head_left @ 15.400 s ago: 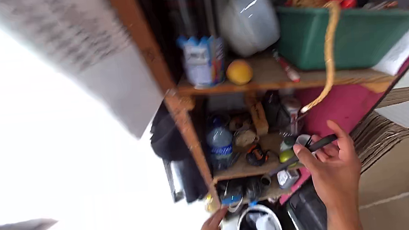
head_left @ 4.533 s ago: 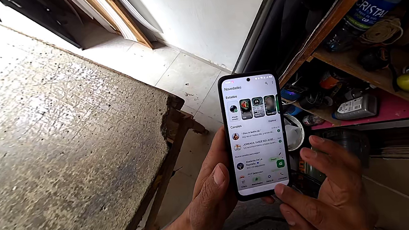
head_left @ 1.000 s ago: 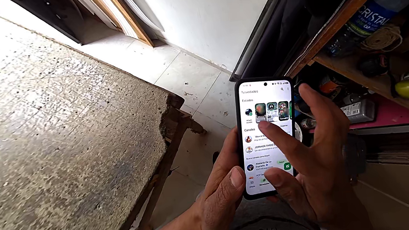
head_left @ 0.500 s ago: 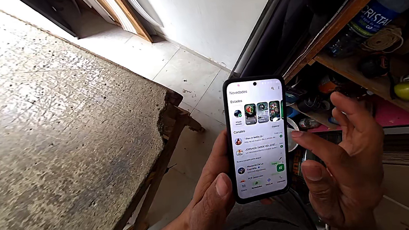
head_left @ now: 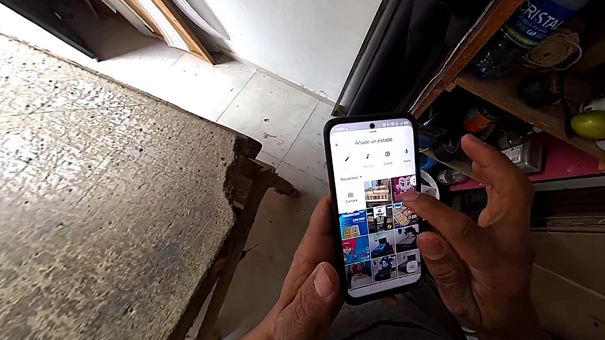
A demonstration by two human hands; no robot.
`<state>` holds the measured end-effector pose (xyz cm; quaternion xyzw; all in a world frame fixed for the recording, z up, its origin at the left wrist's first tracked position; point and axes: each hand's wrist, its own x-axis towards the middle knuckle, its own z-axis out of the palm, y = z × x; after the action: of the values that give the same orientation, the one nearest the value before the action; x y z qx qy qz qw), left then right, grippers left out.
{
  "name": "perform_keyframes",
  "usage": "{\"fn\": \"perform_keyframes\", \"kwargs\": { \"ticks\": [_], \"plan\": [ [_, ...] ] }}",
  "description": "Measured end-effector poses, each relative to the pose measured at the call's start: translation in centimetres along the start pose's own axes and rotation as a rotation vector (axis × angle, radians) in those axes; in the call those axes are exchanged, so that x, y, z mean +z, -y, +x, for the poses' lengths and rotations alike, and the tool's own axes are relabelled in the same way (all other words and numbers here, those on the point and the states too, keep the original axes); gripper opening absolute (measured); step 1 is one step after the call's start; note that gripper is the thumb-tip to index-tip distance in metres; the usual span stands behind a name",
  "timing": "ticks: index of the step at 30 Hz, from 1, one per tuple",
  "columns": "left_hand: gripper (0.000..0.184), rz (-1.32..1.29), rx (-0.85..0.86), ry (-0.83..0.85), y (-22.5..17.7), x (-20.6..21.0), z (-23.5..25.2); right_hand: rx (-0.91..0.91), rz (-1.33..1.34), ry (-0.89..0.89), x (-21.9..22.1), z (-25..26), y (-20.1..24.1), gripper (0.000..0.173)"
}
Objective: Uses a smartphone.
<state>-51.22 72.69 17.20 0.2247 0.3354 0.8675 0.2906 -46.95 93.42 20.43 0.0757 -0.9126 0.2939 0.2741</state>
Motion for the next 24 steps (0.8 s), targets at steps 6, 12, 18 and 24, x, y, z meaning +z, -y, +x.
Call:
{"fn": "perform_keyframes", "kwargs": {
  "ticks": [6,12,18,24],
  "plan": [
    [0.065,0.002,-0.009,-0.005,0.14,-0.02,-0.28,-0.02,-0.004,-0.005,0.08,0.09,-0.01,0.031],
    [0.065,0.006,-0.012,0.002,0.04,-0.07,-0.47,-0.018,-0.005,0.004,0.2,0.14,-0.05,0.03],
    [0.066,-0.003,-0.016,0.002,0.01,-0.08,-0.48,-0.013,-0.009,0.006,0.19,0.18,0.0,0.03],
    [0.066,-0.013,-0.025,0.003,0.05,-0.18,-0.56,-0.012,-0.016,0.007,0.21,0.2,0.0,0.028]
  ]
}}
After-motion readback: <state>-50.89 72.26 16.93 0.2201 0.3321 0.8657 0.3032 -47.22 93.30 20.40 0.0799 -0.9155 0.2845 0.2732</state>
